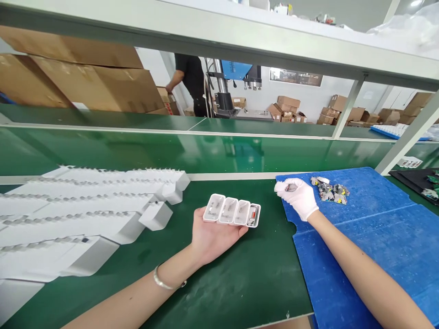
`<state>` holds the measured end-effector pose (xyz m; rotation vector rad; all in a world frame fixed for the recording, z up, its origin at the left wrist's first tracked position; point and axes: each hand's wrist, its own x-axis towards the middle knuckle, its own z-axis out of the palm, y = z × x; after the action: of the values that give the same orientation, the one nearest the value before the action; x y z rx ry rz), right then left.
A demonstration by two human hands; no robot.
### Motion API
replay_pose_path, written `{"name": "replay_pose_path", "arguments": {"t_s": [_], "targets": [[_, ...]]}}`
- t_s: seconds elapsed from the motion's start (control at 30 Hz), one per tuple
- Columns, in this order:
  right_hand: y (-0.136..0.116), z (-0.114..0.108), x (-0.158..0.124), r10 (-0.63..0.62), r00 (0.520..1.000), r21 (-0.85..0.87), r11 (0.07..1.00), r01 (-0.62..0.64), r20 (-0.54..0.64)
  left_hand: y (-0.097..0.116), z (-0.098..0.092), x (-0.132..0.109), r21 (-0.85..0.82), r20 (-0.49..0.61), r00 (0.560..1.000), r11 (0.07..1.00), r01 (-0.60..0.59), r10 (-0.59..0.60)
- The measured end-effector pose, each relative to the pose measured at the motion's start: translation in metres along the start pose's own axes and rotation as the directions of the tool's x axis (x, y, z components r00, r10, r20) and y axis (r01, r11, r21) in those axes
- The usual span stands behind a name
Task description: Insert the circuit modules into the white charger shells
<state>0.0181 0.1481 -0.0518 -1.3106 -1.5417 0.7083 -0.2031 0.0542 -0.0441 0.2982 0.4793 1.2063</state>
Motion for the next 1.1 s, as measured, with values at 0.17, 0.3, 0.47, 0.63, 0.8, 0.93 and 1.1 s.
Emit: {"name": "replay_pose_path", "arguments": {"t_s": [0.17, 0.3, 0.47, 0.63, 0.8, 0.93, 1.1], "targets": [[-0.04, 0.016, -0.051, -0.195, 0.978, 0.372, 0.915, 0.153, 0.077, -0.001, -0.003, 0.002, 0.012, 0.052, 0.996, 0.998, -0.069, 0.068], [-0.047, 0.023, -0.077, -0.378, 0.911, 0.296, 0.9, 0.32, 0.164, -0.003, -0.006, 0.003, 0.024, 0.089, 0.992, 0.995, -0.092, 0.09], [-0.041, 0.028, -0.08, -0.39, 0.912, 0.23, 0.906, 0.356, 0.123, -0.002, -0.01, 0.005, 0.066, 0.151, 0.985, 0.993, -0.098, 0.087], [-0.042, 0.027, -0.08, -0.421, 0.9, 0.162, 0.901, 0.402, 0.108, -0.002, -0.012, 0.006, 0.068, 0.144, 0.986, 0.993, -0.098, 0.087], [-0.044, 0.025, -0.08, -0.51, 0.853, 0.032, 0.86, 0.51, 0.112, -0.003, -0.012, 0.006, 0.087, 0.176, 0.981, 0.991, -0.099, 0.083], [-0.051, 0.026, -0.082, -0.629, 0.764, -0.158, 0.748, 0.645, 0.14, -0.002, -0.01, 0.006, 0.117, 0.214, 0.974, 0.988, -0.097, 0.071], [-0.057, 0.026, -0.087, -0.642, 0.744, -0.106, 0.74, 0.664, 0.184, -0.002, -0.009, 0.004, 0.13, 0.275, 0.961, 0.989, -0.074, 0.036]]}}
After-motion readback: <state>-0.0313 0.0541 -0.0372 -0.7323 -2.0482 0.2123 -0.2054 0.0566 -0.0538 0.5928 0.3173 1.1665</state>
